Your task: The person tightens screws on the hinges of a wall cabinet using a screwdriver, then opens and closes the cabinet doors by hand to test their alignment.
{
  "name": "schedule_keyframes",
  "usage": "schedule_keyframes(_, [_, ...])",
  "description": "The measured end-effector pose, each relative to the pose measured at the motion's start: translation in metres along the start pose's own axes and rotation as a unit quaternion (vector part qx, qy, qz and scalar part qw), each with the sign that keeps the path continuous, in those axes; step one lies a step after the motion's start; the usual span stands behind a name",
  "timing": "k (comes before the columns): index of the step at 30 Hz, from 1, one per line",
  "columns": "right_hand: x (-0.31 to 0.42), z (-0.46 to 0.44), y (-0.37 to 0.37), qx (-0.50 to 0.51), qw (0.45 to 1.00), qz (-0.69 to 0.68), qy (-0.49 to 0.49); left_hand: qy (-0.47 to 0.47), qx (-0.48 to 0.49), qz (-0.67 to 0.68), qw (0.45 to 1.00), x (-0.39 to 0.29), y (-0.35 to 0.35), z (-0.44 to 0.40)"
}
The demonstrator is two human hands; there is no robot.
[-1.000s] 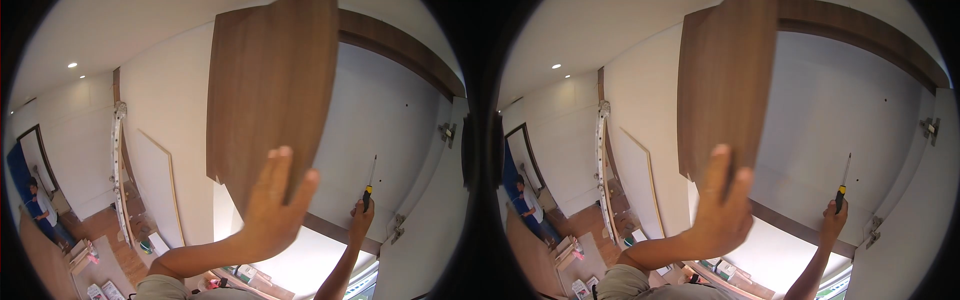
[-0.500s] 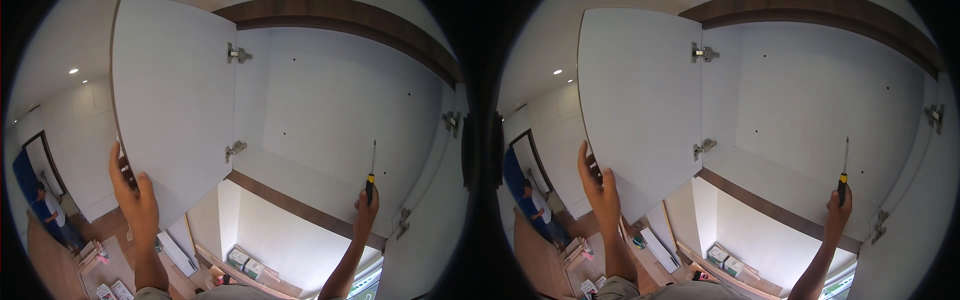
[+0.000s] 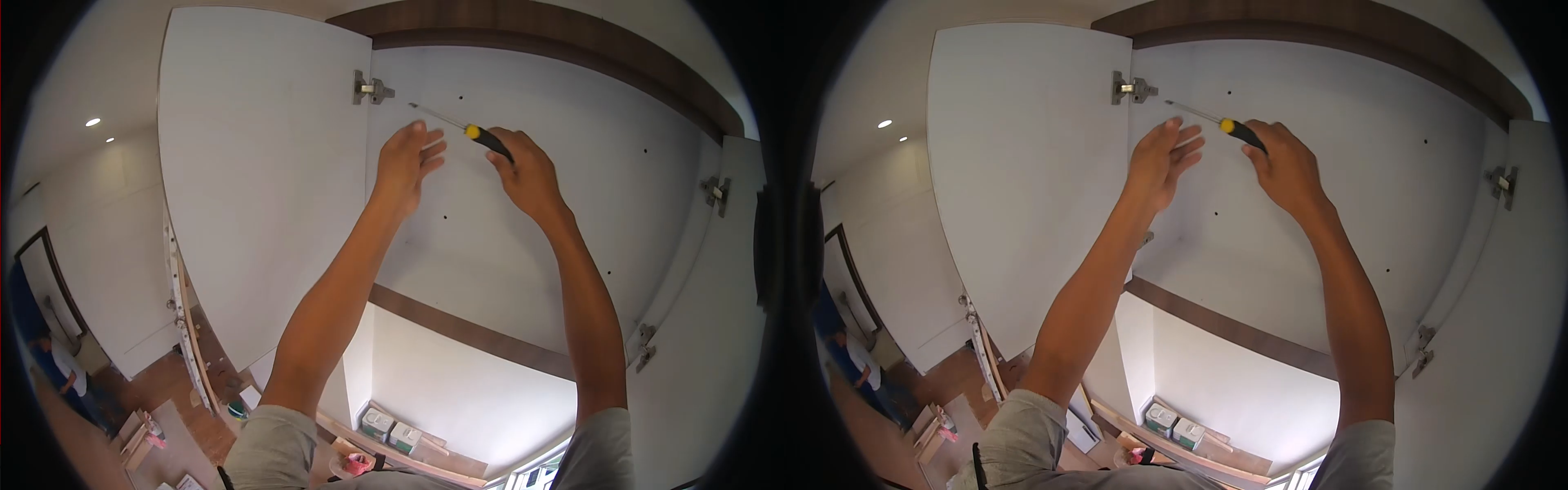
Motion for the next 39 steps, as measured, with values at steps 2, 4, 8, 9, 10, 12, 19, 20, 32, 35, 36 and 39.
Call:
schedule_keyframes(2, [0.001,-0.024,0.011,0.04,0.998,0.036,-0.015,-0.001,0.035,0.057,0.998,-0.005,0.003,-0.055])
schedule_keyframes(4, [0.003,-0.041,0.019,0.061,0.995,0.072,-0.04,0.033,0.077,0.142,0.986,-0.018,-0.003,-0.085])
schedule_keyframes(8, [0.001,-0.071,0.021,0.045,0.982,0.157,-0.094,0.023,0.05,0.223,0.973,-0.028,-0.016,-0.099])
schedule_keyframes(9, [0.0,-0.076,0.023,0.055,0.983,0.154,-0.089,0.023,0.054,0.221,0.973,-0.029,-0.019,-0.102])
schedule_keyframes(10, [-0.001,-0.078,0.024,0.064,0.983,0.151,-0.085,0.024,0.057,0.22,0.974,-0.029,-0.022,-0.103])
schedule_keyframes(12, [0.0,-0.081,0.025,0.071,0.983,0.146,-0.081,0.023,0.062,0.224,0.972,-0.03,-0.024,-0.102])
schedule_keyframes(19, [-0.003,-0.079,0.028,0.068,0.987,0.13,-0.071,0.031,0.071,0.227,0.971,-0.029,-0.022,-0.103])
schedule_keyframes(20, [-0.003,-0.079,0.028,0.068,0.986,0.131,-0.071,0.03,0.072,0.228,0.971,-0.029,-0.022,-0.102])
schedule_keyframes(32, [-0.002,-0.089,0.016,0.025,0.977,0.138,-0.158,0.049,0.074,0.267,0.96,-0.026,-0.022,-0.111])
schedule_keyframes(35, [0.003,-0.094,0.014,0.022,0.94,0.217,-0.263,0.055,0.077,0.32,0.943,-0.022,-0.022,-0.114])
schedule_keyframes(36, [-0.012,-0.1,0.021,0.06,0.959,0.161,-0.224,0.061,0.065,0.315,0.945,-0.024,-0.023,-0.115])
schedule_keyframes(39, [-0.015,-0.097,0.026,0.103,0.963,0.143,-0.206,0.061,0.046,0.312,0.947,-0.021,-0.025,-0.114])
Point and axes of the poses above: each hand's wrist, its own z-axis away from the middle knuckle, its own y-axis out of the palm, x = y × z, the point moved 8 cm from there along -z, towards the middle knuckle, and after that the axes turned 14 degrees about -y, right-handed, at the moved point
